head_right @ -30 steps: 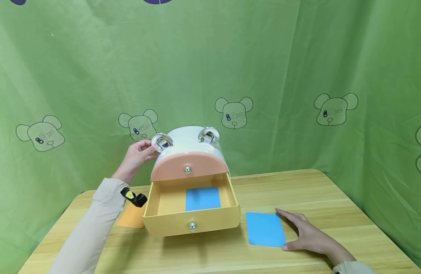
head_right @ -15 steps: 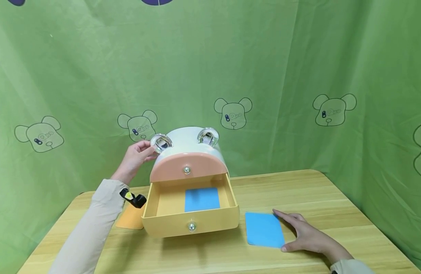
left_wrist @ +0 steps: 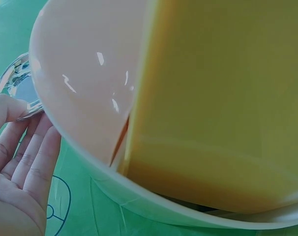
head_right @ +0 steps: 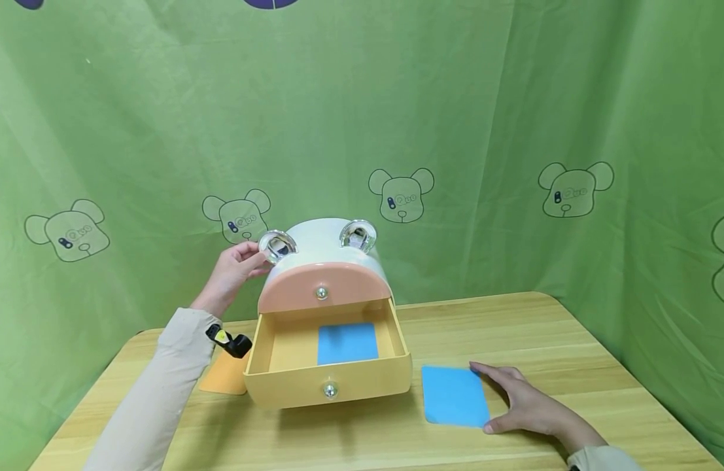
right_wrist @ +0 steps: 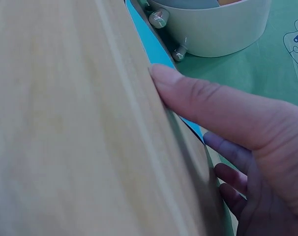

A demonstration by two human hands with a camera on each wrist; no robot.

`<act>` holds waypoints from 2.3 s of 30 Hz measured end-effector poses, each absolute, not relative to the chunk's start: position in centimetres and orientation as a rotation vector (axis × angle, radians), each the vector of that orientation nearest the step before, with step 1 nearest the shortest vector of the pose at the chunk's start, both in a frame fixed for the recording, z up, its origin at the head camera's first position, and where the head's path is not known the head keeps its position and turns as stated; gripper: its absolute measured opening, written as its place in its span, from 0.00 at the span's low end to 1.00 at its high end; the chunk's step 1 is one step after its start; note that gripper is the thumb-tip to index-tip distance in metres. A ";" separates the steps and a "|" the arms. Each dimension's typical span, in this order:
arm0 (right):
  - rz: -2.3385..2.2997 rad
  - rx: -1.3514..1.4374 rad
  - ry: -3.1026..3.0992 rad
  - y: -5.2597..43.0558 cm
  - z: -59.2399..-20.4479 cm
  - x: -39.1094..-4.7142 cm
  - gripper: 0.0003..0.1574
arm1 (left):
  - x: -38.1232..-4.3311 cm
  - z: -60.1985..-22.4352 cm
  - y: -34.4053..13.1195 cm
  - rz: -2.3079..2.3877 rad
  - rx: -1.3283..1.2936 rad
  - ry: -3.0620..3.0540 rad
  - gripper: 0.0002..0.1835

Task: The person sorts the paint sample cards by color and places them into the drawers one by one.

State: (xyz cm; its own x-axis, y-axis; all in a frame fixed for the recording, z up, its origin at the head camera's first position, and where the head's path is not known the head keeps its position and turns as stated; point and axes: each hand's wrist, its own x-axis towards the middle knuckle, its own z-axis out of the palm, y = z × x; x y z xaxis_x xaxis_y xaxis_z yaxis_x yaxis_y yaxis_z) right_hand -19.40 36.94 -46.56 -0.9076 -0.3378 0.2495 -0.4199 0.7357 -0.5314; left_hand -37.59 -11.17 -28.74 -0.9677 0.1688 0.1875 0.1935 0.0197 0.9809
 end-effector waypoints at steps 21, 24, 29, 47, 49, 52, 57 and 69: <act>0.870 0.720 -2.760 36.2 -46.6 -20.2 0.56 | -37.5 -28.6 -11.2 -2.155 -0.415 -2.224 0.08; 0.874 0.714 -2.767 36.0 -46.4 -20.1 0.57 | -37.4 -28.6 -11.2 -2.155 -0.415 -2.223 0.08; 0.944 0.699 -2.778 35.9 -46.2 -20.1 0.57 | -37.4 -28.6 -11.2 -2.154 -0.406 -2.222 0.08; 1.526 0.735 -2.684 37.9 -46.8 -21.0 0.53 | -37.4 -28.6 -11.1 -2.159 -0.425 -2.233 0.07; 1.498 0.723 -2.697 38.0 -46.7 -21.4 0.48 | -37.4 -28.6 -11.1 -2.157 -0.422 -2.233 0.07; 1.436 0.679 -2.701 38.2 -46.4 -22.2 0.43 | -37.5 -28.6 -11.2 -2.156 -0.417 -2.231 0.08; 1.394 0.700 -2.704 38.9 -46.3 -23.7 0.46 | -37.6 -28.5 -11.2 -2.159 -0.414 -2.236 0.08; 1.589 0.830 -2.789 40.0 -46.2 -26.0 0.52 | -37.6 -28.5 -11.1 -2.148 -0.401 -2.240 0.08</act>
State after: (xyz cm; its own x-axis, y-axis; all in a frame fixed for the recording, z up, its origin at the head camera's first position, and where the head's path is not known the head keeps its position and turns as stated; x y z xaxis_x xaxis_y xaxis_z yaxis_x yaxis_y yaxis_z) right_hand -25.96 39.99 -46.17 -0.8605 -0.5010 0.0924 -0.3351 0.4200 -0.8434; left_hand -37.55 -11.10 -28.51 -0.9671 0.1750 0.1847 0.1919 0.0248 0.9811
